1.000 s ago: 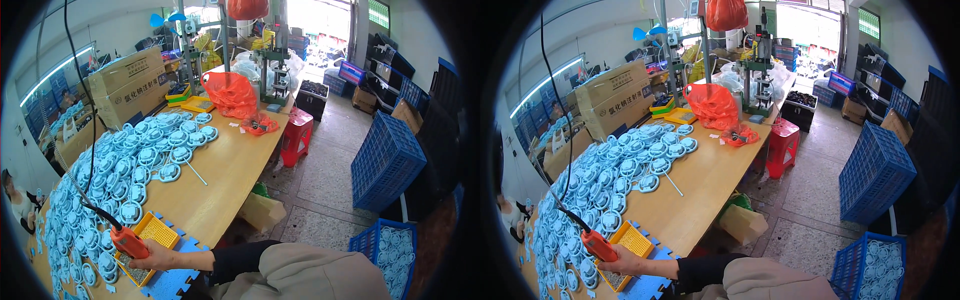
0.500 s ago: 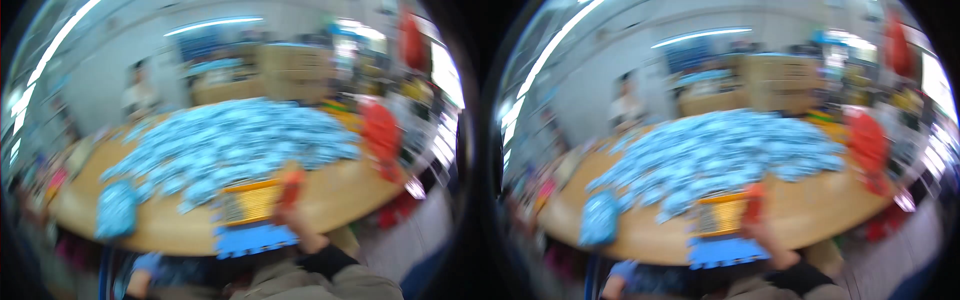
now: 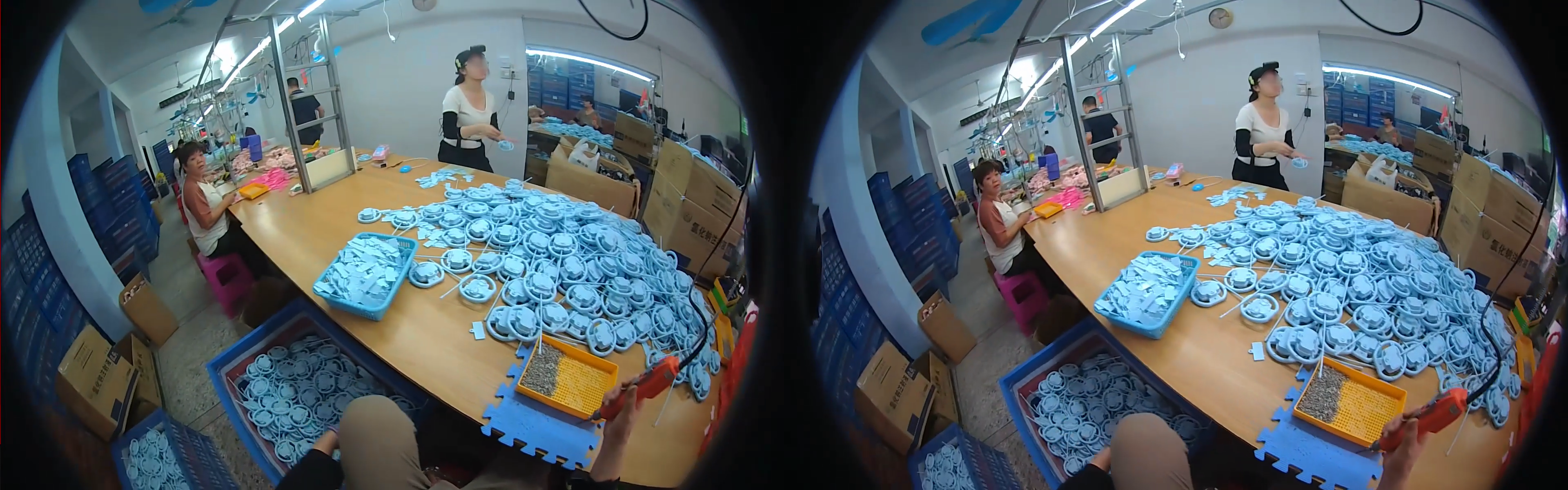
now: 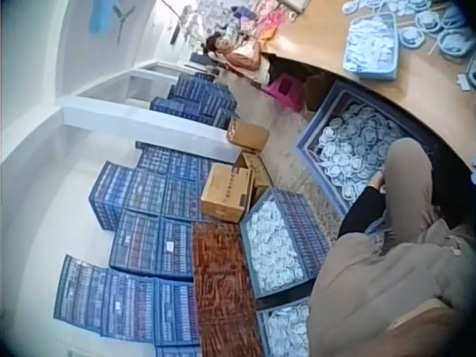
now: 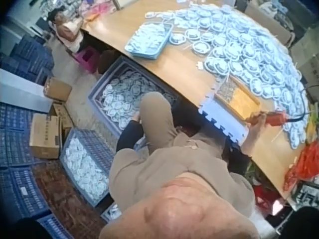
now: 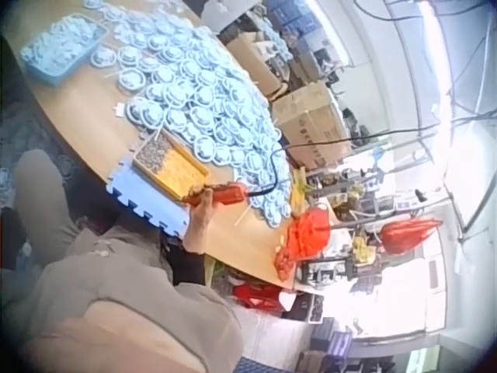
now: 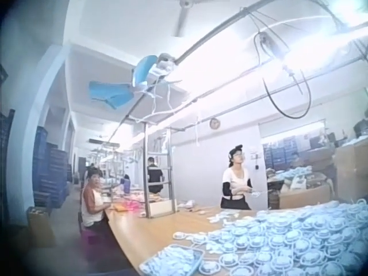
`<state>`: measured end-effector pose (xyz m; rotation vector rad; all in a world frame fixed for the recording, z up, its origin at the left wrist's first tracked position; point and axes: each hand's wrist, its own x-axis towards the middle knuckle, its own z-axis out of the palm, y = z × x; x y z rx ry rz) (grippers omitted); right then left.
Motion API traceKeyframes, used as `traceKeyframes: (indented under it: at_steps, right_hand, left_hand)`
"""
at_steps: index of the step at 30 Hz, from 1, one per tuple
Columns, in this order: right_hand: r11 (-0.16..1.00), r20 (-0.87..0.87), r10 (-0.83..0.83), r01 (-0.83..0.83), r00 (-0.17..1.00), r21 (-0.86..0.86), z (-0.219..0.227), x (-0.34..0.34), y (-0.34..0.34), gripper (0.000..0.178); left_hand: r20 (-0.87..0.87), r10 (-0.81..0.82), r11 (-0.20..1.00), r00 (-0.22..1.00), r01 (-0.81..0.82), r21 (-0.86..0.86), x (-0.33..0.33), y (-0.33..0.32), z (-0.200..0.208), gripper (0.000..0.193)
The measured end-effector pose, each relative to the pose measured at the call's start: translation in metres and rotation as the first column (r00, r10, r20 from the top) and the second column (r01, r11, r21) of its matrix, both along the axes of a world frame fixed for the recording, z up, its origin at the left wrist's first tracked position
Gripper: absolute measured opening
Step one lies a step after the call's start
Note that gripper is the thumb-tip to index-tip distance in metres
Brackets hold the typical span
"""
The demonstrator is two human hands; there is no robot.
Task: The recorder uses an electric screwdriver to assemble plastic components on a workbench in a manufacturing environment.
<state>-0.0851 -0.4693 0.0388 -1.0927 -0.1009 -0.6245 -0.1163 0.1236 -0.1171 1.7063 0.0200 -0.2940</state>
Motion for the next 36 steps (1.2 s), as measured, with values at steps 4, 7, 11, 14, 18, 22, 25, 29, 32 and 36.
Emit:
traceKeyframes:
  at_steps: [4,7,11,14,18,22,25,29,32,36]
  right_hand:
    - [0.991,-0.014,-0.095,0.093,0.995,-0.099,-0.005,-0.001,-0.01,0.031]
    - [0.982,-0.029,-0.136,0.131,0.99,-0.137,-0.012,0.019,-0.006,0.033]
    - [0.985,-0.043,-0.082,0.075,0.996,-0.157,-0.021,0.054,0.011,0.033]
    - [0.986,-0.043,-0.074,0.067,0.996,-0.153,-0.027,0.068,0.017,0.034]
    - [0.986,-0.038,-0.084,0.077,0.996,-0.15,-0.031,0.073,0.012,0.034]
    - [0.985,-0.027,-0.098,0.093,0.995,-0.144,-0.033,0.072,0.005,0.034]
    - [0.985,-0.017,-0.097,0.094,0.995,-0.145,-0.031,0.069,-0.002,0.034]
    - [0.987,0.004,-0.074,0.074,0.997,-0.145,-0.027,0.067,-0.009,0.035]
    - [0.989,0.026,-0.056,0.059,0.998,-0.138,-0.022,0.067,-0.016,0.035]
    - [0.989,0.024,-0.101,0.103,0.995,-0.108,-0.03,0.04,-0.03,0.035]
  left_hand:
    - [-0.042,0.136,0.99,0.99,-0.134,0.032,-0.019,0.019,-0.012,0.031]
    - [-0.094,0.251,0.968,0.963,-0.249,0.039,-0.043,0.02,-0.032,0.032]
    - [-0.129,0.384,0.923,0.914,-0.377,0.078,-0.055,0.031,-0.042,0.032]
    - [-0.134,0.451,0.891,0.882,-0.437,0.121,-0.054,0.039,-0.041,0.033]
    - [-0.135,0.52,0.85,0.843,-0.496,0.175,-0.053,0.042,-0.037,0.034]
    - [-0.125,0.581,0.805,0.804,-0.547,0.227,-0.056,0.046,-0.032,0.034]
    - [-0.117,0.634,0.762,0.764,-0.593,0.26,-0.066,0.044,-0.032,0.035]
    - [-0.099,0.715,0.685,0.692,-0.664,0.299,-0.089,0.04,-0.03,0.036]
    - [-0.076,0.771,0.619,0.633,-0.715,0.326,-0.105,0.034,-0.026,0.036]
    - [-0.041,0.798,0.566,0.601,-0.725,0.394,-0.116,0.036,-0.013,0.037]
